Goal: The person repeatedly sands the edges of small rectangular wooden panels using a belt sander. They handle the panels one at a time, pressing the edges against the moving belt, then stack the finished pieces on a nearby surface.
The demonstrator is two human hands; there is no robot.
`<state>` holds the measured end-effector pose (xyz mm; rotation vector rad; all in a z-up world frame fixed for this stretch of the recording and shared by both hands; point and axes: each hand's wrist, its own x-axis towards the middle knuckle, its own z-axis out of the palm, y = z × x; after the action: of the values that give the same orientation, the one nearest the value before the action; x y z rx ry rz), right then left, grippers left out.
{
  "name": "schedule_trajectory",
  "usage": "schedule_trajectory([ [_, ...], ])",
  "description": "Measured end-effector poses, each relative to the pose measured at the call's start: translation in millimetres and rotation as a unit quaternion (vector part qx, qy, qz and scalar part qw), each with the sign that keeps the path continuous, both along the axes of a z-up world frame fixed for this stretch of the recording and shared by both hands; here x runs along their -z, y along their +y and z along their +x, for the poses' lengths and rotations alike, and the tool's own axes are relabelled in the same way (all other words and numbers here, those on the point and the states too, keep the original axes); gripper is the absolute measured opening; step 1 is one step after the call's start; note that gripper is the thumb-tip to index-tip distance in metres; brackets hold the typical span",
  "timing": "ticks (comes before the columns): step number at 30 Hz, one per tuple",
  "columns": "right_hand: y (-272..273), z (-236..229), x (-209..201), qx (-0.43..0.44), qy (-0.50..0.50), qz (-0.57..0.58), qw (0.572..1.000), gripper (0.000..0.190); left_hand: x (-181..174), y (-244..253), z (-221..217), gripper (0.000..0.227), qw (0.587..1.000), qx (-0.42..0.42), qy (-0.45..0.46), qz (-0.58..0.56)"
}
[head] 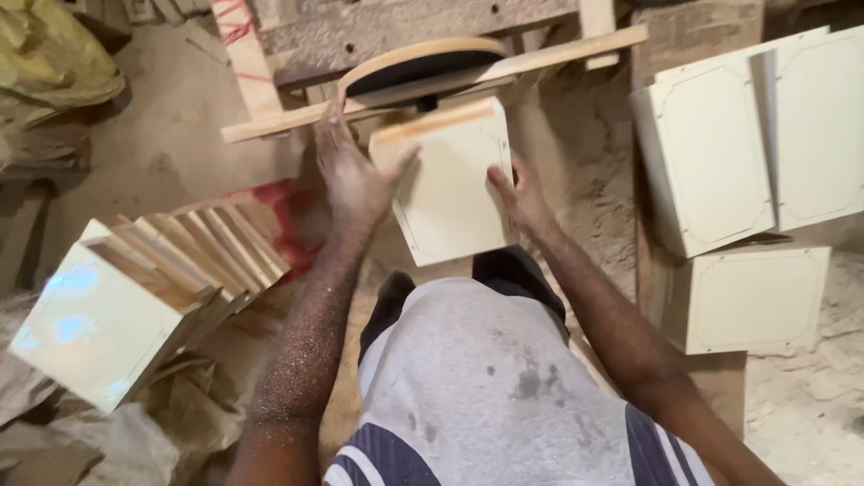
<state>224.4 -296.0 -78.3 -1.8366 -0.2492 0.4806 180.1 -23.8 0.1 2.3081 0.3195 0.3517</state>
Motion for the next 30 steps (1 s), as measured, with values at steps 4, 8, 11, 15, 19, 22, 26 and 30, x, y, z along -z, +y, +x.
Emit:
schedule_trajectory([
  [4,56,2,6,0.025,0.092,-0.064,0.993,0.086,57,38,-18,0.073,0.804,-0.012,0.109,-0.584],
  [8,138,6,1,0.012,0.167,-0.131,0.977,0.102,106,99,-14,0.063,0.742,-0.103,0.140,-0.647],
  [11,178,6,-2,0.030,0.184,-0.193,0.963,0.106,116,138,-10,0.062,0.756,-0.109,0.180,-0.619],
  [15,191,5,-4,0.041,0.162,-0.234,0.958,0.111,119,150,-7,0.061,0.792,-0.106,0.148,-0.583],
  [19,187,6,1,0.074,0.213,-0.252,0.941,0.116,127,145,-5,0.066,0.817,-0.129,0.184,-0.531],
  [22,182,14,5,0.065,0.192,-0.246,0.948,0.115,128,143,0,0.070,0.828,-0.125,0.165,-0.521],
  [26,175,19,4,0.056,0.178,-0.259,0.948,0.116,129,133,3,0.075,0.820,-0.125,0.160,-0.536],
  [30,167,22,-8,0.039,0.154,-0.272,0.949,0.114,134,123,14,0.081,0.841,-0.151,0.199,-0.480],
])
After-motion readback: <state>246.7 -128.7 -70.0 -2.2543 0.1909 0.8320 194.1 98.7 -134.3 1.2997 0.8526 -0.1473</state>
